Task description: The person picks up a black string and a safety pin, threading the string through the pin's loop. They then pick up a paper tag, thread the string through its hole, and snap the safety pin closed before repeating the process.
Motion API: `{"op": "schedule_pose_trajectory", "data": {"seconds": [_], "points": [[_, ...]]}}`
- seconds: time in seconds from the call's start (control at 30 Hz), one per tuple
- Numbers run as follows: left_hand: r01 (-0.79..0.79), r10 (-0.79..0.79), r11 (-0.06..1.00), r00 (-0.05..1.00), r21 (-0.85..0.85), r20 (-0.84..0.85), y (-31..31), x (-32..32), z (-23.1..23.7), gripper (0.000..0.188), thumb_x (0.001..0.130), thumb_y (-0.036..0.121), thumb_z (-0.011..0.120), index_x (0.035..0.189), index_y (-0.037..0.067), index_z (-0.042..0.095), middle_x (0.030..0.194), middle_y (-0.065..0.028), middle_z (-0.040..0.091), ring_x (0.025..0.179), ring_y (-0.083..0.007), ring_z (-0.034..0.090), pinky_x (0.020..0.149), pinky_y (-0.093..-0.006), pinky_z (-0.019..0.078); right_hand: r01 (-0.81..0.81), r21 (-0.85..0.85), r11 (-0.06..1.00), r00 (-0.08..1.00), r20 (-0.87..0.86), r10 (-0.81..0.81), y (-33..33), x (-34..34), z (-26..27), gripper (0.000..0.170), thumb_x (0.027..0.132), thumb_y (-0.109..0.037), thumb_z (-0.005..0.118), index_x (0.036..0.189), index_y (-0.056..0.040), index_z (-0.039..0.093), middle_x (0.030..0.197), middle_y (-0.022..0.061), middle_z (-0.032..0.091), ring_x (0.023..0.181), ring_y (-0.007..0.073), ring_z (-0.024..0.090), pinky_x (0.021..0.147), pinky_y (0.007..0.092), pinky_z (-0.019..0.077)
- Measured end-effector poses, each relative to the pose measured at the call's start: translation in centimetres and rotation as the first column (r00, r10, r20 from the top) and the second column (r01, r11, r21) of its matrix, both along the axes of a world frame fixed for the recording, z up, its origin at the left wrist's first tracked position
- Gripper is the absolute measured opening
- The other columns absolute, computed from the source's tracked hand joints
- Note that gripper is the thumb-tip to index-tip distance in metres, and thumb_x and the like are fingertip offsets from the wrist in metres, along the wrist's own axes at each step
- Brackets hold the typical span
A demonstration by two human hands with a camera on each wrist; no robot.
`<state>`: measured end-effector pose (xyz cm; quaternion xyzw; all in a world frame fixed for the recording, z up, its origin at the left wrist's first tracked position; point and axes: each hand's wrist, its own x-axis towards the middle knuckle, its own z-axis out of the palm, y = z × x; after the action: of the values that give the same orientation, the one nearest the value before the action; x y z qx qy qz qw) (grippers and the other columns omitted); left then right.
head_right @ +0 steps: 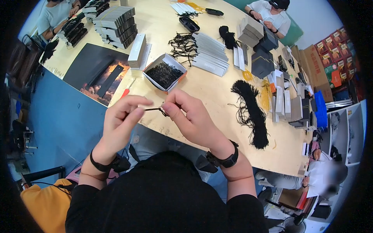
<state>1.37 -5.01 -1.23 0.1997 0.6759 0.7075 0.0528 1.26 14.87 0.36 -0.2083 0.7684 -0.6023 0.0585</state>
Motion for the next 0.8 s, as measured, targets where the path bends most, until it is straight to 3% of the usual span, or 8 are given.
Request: {"op": "schedule_pose_trajectory", "data": {"seconds": [0.17, 0.33, 0.4, 0.47, 0.53, 0.6, 0.67, 0.8], "points": [[0.265, -0.404, 0.812, 0.899, 0.52, 0.172, -5.2, 1.4, -1.6, 0.016, 0.089, 0.006, 0.04, 0.095, -0.005, 0.051, 0.089, -0.0203, 0.061, 0.084, -0.0273, 0.063, 0.068, -0.0309, 0.0519, -0.111, -0.202, 0.973, 0.948, 0.274, 0.165, -1.9, -1.5, -1.4, 0.019, 0.091, -0.02, 0.049, 0.082, -0.0032, 0.051, 0.069, -0.0029, 0.048, 0.063, 0.0042, 0.046, 0.058, 0.0196, 0.0394], [0.062, -0.203, 0.848, 0.956, 0.526, 0.213, -8.8, 3.9, -2.4, 0.013, 0.087, 0.004, 0.046, 0.094, -0.006, 0.05, 0.1, -0.0276, 0.059, 0.093, -0.0309, 0.061, 0.073, -0.0341, 0.0527, -0.424, -0.132, 0.896, 0.794, 0.422, 0.438, -5.1, -6.2, -3.1, 0.022, 0.09, -0.022, 0.051, 0.079, -0.004, 0.056, 0.067, -0.0024, 0.054, 0.061, 0.0035, 0.051, 0.055, 0.0182, 0.0398], [-0.153, 0.101, 0.91, 0.983, 0.386, 0.153, -9.7, 4.4, -3.4, 0.015, 0.086, 0.013, 0.054, 0.087, -0.002, 0.05, 0.084, -0.0238, 0.063, 0.072, -0.026, 0.065, 0.058, -0.0316, 0.0551, -0.563, -0.019, 0.826, 0.743, 0.427, 0.516, -6.5, -8.4, -3.2, 0.021, 0.088, -0.023, 0.053, 0.08, -0.0048, 0.06, 0.068, -0.0007, 0.058, 0.06, 0.0042, 0.051, 0.053, 0.0181, 0.0399], [-0.273, 0.244, 0.892, 0.962, 0.361, 0.126, -10.6, 4.9, -4.0, 0.018, 0.086, 0.015, 0.055, 0.086, -0.002, 0.051, 0.081, -0.0218, 0.063, 0.067, -0.0228, 0.065, 0.054, -0.0299, 0.0541, -0.288, 0.145, 0.947, 0.912, 0.342, 0.225, -8.0, -11.0, -2.8, 0.023, 0.085, -0.027, 0.056, 0.081, -0.0043, 0.062, 0.064, 0.002, 0.059, 0.057, 0.0057, 0.052, 0.05, 0.0205, 0.041], [-0.358, 0.308, 0.874, 0.931, 0.328, 0.194, -12.0, 5.6, -4.4, 0.01, 0.087, 0.005, 0.05, 0.091, -0.005, 0.051, 0.088, -0.0242, 0.063, 0.069, -0.0188, 0.064, 0.06, -0.0285, 0.053, 0.138, 0.375, 0.917, 0.986, -0.142, -0.09, -8.8, -15.9, -4.2, 0.028, 0.081, -0.031, 0.062, 0.078, -0.0031, 0.058, 0.063, 0.0018, 0.056, 0.056, 0.0071, 0.049, 0.051, 0.0219, 0.0404], [-0.459, 0.398, 0.853, 0.88, 0.246, 0.26, -12.9, 6.2, -5.0, 0.008, 0.083, 0.004, 0.055, 0.087, -0.003, 0.057, 0.083, -0.0145, 0.063, 0.064, -0.0123, 0.058, 0.056, -0.0212, 0.0463, 0.468, 0.622, 0.628, 0.879, -0.398, -0.262, -10.1, -18.6, -3.4, 0.055, 0.074, -0.054, 0.059, 0.075, 0.0009, 0.057, 0.067, 0.0134, 0.06, 0.063, 0.0247, 0.059, 0.059, 0.0332, 0.0463], [-0.645, 0.641, 0.753, 0.764, -0.128, -0.082, -13.6, 5.9, -5.6, 0.005, 0.077, 0.004, 0.061, 0.081, 0.001, 0.063, 0.075, -0.0039, 0.055, 0.064, -0.0082, 0.049, 0.055, -0.0167, 0.0369, 0.522, 0.745, 0.416, 0.852, -0.481, -0.207, -11.1, -20.3, -4.0, 0.062, 0.071, -0.06, 0.056, 0.078, 0.0023, 0.06, 0.075, 0.0192, 0.063, 0.073, 0.0328, 0.062, 0.066, 0.0382, 0.0482], [-0.765, 0.702, 0.607, 0.643, -0.216, -0.306, -14.0, 5.3, -7.3, 0.003, 0.073, 0.006, 0.064, 0.076, 0.005, 0.064, 0.074, -0.0021, 0.052, 0.073, -0.0117, 0.049, 0.068, -0.0221, 0.0376, 0.461, 0.837, 0.294, 0.887, -0.428, -0.173, -12.4, -21.4, -4.4, 0.062, 0.071, -0.057, 0.057, 0.085, 0.0036, 0.062, 0.082, 0.0215, 0.063, 0.08, 0.0345, 0.063, 0.071, 0.0401, 0.049]]}}
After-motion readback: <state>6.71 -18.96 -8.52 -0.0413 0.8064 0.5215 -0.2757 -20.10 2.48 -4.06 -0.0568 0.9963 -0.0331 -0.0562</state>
